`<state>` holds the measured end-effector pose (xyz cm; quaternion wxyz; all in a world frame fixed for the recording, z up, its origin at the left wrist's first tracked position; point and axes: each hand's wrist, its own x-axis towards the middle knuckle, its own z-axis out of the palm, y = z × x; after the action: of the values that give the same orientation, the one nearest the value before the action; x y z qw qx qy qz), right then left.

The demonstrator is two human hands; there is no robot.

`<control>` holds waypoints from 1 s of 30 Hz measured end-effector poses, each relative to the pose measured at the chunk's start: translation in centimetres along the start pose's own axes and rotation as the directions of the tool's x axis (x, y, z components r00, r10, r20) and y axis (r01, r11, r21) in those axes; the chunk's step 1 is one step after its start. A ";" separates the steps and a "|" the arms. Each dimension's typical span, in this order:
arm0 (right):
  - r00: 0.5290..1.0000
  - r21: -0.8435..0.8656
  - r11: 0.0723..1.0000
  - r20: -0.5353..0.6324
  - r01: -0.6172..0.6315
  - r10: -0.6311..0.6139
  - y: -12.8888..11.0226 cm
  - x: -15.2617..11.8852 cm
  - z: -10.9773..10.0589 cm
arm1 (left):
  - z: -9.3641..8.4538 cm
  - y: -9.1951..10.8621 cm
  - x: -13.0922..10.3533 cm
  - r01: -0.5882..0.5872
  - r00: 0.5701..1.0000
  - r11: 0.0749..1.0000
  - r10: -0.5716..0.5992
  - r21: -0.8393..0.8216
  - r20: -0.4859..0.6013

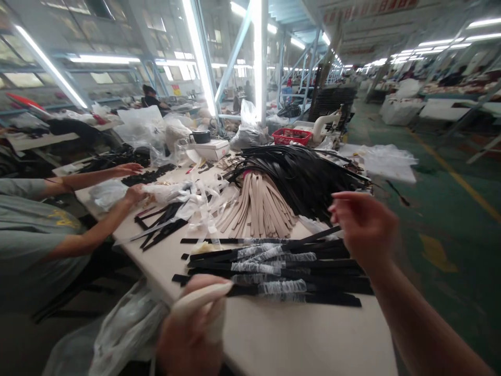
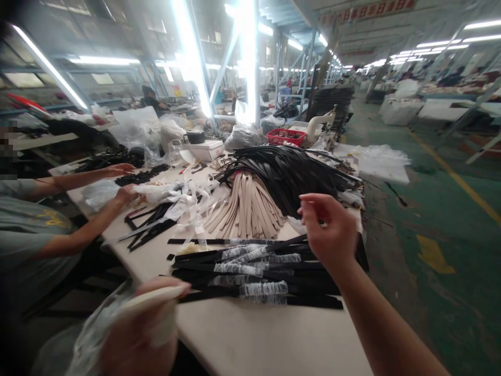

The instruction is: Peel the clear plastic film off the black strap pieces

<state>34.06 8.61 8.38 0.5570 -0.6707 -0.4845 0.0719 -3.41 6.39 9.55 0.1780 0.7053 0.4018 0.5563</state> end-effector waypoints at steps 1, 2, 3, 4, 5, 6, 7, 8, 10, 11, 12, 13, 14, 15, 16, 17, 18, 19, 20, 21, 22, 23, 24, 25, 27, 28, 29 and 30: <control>0.998 -0.090 0.995 0.055 -0.032 0.037 0.8 1.4 1.2 | 2.2 -1.1 -1.1 0.062 0.993 0.997 -0.057 -0.049 0.099; 0.990 -0.189 0.980 0.110 -0.067 0.089 1.8 2.7 2.4 | 4.4 -2.3 -2.5 0.134 0.965 0.989 -0.115 -0.068 0.236; 0.978 -0.281 0.955 0.154 -0.095 0.143 3.0 4.0 3.6 | 6.4 -3.8 -4.1 0.189 0.933 0.979 -0.157 -0.071 0.325; 0.966 -0.346 0.931 0.181 -0.114 0.186 4.3 5.2 4.8 | 8.0 -5.3 -5.7 0.239 0.893 0.969 -0.191 -0.067 0.408; 0.958 -0.383 0.915 0.194 -0.124 0.211 5.5 6.4 5.9 | 9.2 -6.8 -7.2 0.266 0.860 0.961 -0.204 -0.070 0.467; 0.955 -0.405 0.906 0.199 -0.125 0.220 6.5 7.6 7.0 | 10.0 -8.2 -8.5 0.275 0.838 0.959 -0.200 -0.075 0.507; 0.952 -0.429 0.895 0.208 -0.120 0.227 7.4 8.7 8.0 | 10.5 -9.4 -9.5 0.282 0.817 0.956 -0.198 -0.076 0.541; 0.949 -0.450 0.886 0.218 -0.111 0.229 8.0 9.9 9.0 | 10.7 -10.5 -10.3 0.287 0.807 0.955 -0.198 -0.077 0.557; 0.944 -0.481 0.873 0.242 -0.085 0.225 8.6 12.1 11.3 | 10.6 -11.8 -11.1 0.306 0.801 0.950 -0.222 -0.061 0.556; 0.940 -0.492 0.867 0.257 -0.073 0.225 8.7 13.2 12.6 | 10.4 -12.2 -11.1 0.312 0.802 0.949 -0.236 -0.048 0.548; 0.935 -0.503 0.862 0.272 -0.064 0.229 8.7 14.1 14.0 | 10.4 -12.4 -11.1 0.312 0.805 0.950 -0.245 -0.034 0.540; 0.927 -0.515 0.855 0.288 -0.060 0.239 8.6 14.9 15.4 | 10.4 -12.5 -11.1 0.305 0.809 0.952 -0.247 -0.021 0.534; 0.919 -0.527 0.848 0.302 -0.062 0.254 8.6 15.4 16.8 | 10.4 -12.5 -11.0 0.292 0.811 0.956 -0.243 -0.009 0.532; 0.910 -0.541 0.838 0.312 -0.068 0.275 8.7 15.8 18.1 | 10.5 -12.6 -11.0 0.277 0.812 0.961 -0.232 -0.003 0.535; 0.900 -0.554 0.829 0.317 -0.079 0.298 8.8 16.0 19.3 | 10.6 -12.6 -11.0 0.264 0.812 0.965 -0.223 0.001 0.540; 0.893 -0.567 0.819 0.317 -0.093 0.320 8.9 16.1 20.2 | 10.6 -12.7 -11.0 0.256 0.810 0.967 -0.216 0.003 0.545; 0.886 -0.577 0.810 0.312 -0.109 0.342 8.9 16.0 21.0 | 10.7 -12.8 -11.0 0.254 0.808 0.967 -0.214 0.003 0.549; 0.883 -0.582 0.803 0.303 -0.126 0.359 8.9 15.9 21.4 | 10.7 -12.9 -11.1 0.255 0.804 0.967 -0.213 0.001 0.555; 0.881 -0.582 0.801 0.293 -0.144 0.371 8.8 15.7 21.7 | 10.6 -13.0 -11.1 0.260 0.801 0.966 -0.214 -0.003 0.559; 0.882 -0.574 0.803 0.283 -0.160 0.378 8.6 15.6 21.8 | 10.6 -13.0 -11.2 0.269 0.797 0.963 -0.219 -0.006 0.562; 0.883 -0.559 0.811 0.276 -0.174 0.380 8.3 15.5 21.7 | 10.5 -13.0 -11.2 0.281 0.794 0.960 -0.228 -0.008 0.563; 0.884 -0.535 0.824 0.274 -0.187 0.379 7.8 15.4 21.4 | 10.4 -12.9 -11.3 0.296 0.789 0.955 -0.239 -0.008 0.565; 0.884 -0.502 0.842 0.280 -0.198 0.375 7.3 15.4 20.9 | 10.3 -12.8 -11.4 0.311 0.784 0.950 -0.251 -0.009 0.568; 0.882 -0.460 0.863 0.293 -0.208 0.368 6.6 15.4 20.2 | 10.2 -12.7 -11.5 0.328 0.780 0.945 -0.263 -0.013 0.568; 0.871 -0.363 0.903 0.337 -0.229 0.356 5.0 15.4 18.1 | 9.8 -12.4 -11.7 0.361 0.783 0.932 -0.283 -0.034 0.554; 0.862 -0.315 0.918 0.364 -0.241 0.352 3.9 15.3 16.6 | 9.5 -12.3 -11.6 0.374 0.791 0.926 -0.293 -0.045 0.537; 0.853 -0.265 0.930 0.391 -0.257 0.347 2.8 15.1 14.7 | 9.1 -12.4 -11.4 0.387 0.802 0.921 -0.309 -0.050 0.511; 0.843 -0.223 0.936 0.414 -0.272 0.343 1.5 14.7 12.6 | 8.7 -12.6 -10.8 0.402 0.818 0.914 -0.335 -0.048 0.468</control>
<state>34.59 28.04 9.01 0.3579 -0.7465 -0.4891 0.2746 -0.64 7.50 -8.92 0.4210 0.7084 0.4373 0.3601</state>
